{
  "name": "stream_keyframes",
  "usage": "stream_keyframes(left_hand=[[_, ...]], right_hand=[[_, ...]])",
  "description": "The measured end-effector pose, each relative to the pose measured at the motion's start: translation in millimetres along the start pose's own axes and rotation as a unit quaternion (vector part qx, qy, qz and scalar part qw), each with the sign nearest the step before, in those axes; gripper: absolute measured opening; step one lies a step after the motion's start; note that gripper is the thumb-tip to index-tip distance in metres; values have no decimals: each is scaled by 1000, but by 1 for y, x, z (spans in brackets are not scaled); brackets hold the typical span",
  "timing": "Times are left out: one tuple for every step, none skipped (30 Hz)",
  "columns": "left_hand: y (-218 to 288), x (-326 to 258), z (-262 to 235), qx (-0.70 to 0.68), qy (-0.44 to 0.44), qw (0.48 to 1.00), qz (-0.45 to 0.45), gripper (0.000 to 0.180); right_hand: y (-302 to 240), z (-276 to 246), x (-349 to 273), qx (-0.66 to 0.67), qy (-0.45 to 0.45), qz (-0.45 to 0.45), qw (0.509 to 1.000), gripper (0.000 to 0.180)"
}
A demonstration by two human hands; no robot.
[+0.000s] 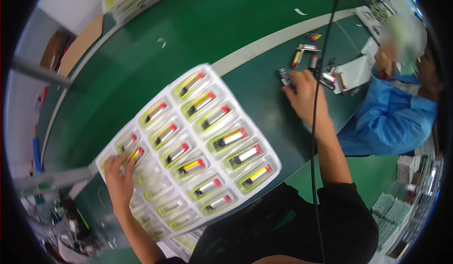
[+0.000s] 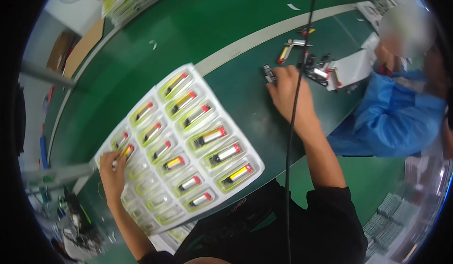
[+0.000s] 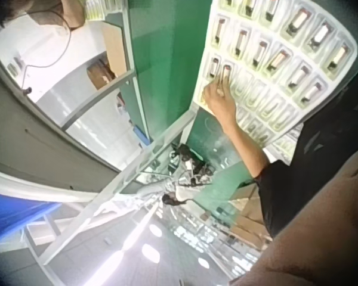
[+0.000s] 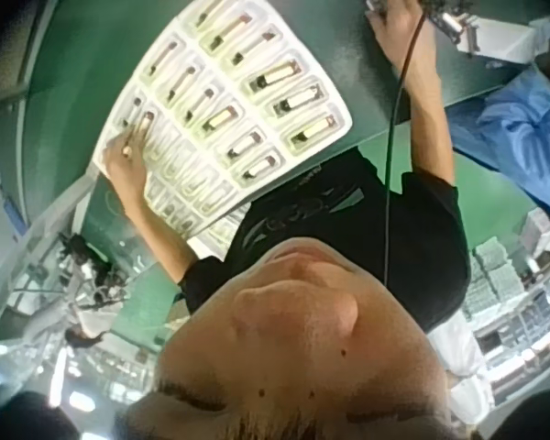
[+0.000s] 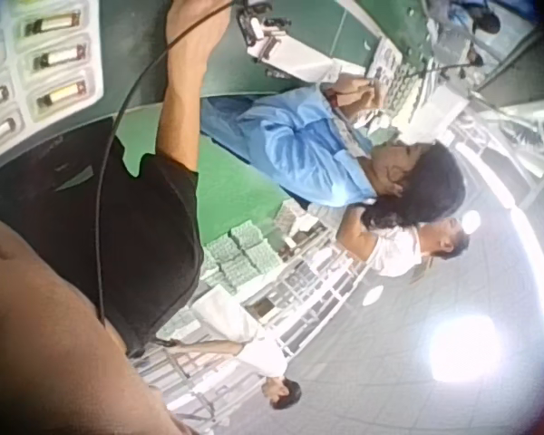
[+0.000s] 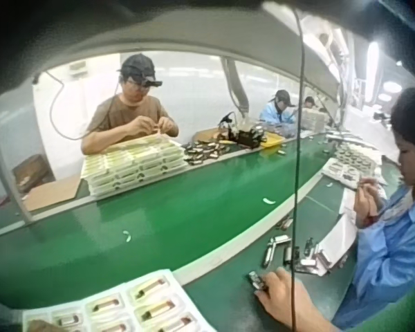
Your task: Assembling small electronic components by placing batteries and circuit boards into plastic cases.
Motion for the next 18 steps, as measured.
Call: stream_keyframes(left_hand=[[-10, -5, -2, -14, 9, 1000, -17, 18], [-3, -4, -8, -25, 31, 999, 9, 18], [0, -5, -15, -45, 38, 998, -33, 18], [4, -9, -26, -46, 52, 996, -52, 17], [6, -8, -32, -59, 61, 995, -56, 17], [9, -8, -33, -78, 54, 995, -42, 18], [13, -7, -31, -96, 24, 994, -51, 18], [19, -10, -31, -109, -13, 992, -54, 20], [26, -15, -25, -113, -39, 991, -66, 22], [31, -17, -22, -118, -68, 988, -72, 25], [33, -16, -21, -99, -72, 990, -76, 27], [32, -22, -16, -85, -76, 990, -79, 28], [31, -28, -10, -77, -81, 991, -78, 30], [30, -29, -3, -75, -90, 991, -71, 32], [26, -34, 1, -69, -94, 991, -68, 33], [26, -33, 3, -58, -99, 991, -62, 35], [26, -29, 8, -65, -102, 990, -71, 36], [29, -25, 9, -65, -104, 989, -81, 37]], right_hand=[[-2, 3, 2, -34, -11, 3, 999, 31], [1, 6, 0, -60, -30, 7, 998, 32], [1, 5, -2, -13, -59, 31, 998, 32], [-1, -1, -4, 39, -87, 54, 994, 32], [3, -5, -11, 192, -85, 113, 971, 33], [7, -3, -20, 334, -86, 176, 922, 33], [4, -1, -27, 477, -89, 179, 856, 35], [-1, 1, -31, 607, -90, 187, 767, 36], [-7, 7, -30, 693, -140, 220, 672, 39], [-21, 14, -31, 752, -187, 242, 584, 39], [-38, 15, -32, 797, -217, 263, 498, 39], [-56, 17, -33, 832, -243, 282, 411, 39], [-68, 20, -33, 821, -261, 254, 440, 39], [-75, 24, -32, 807, -273, 228, 471, 39], [-79, 25, -30, 777, -283, 202, 524, 37], [-79, 24, -28, 745, -290, 177, 573, 35], [-74, 26, -25, 716, -271, 158, 624, 33], [-70, 25, -23, 688, -251, 137, 667, 31]])
Point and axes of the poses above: each hand's wrist, its own x-axis towards the middle knuckle, its own z-axis out of the palm, y = z × x, the point moved 5 cm from there along x, towards the middle knuckle, and after that the axes turned 8 degrees about -x, right-handed, at the moved point
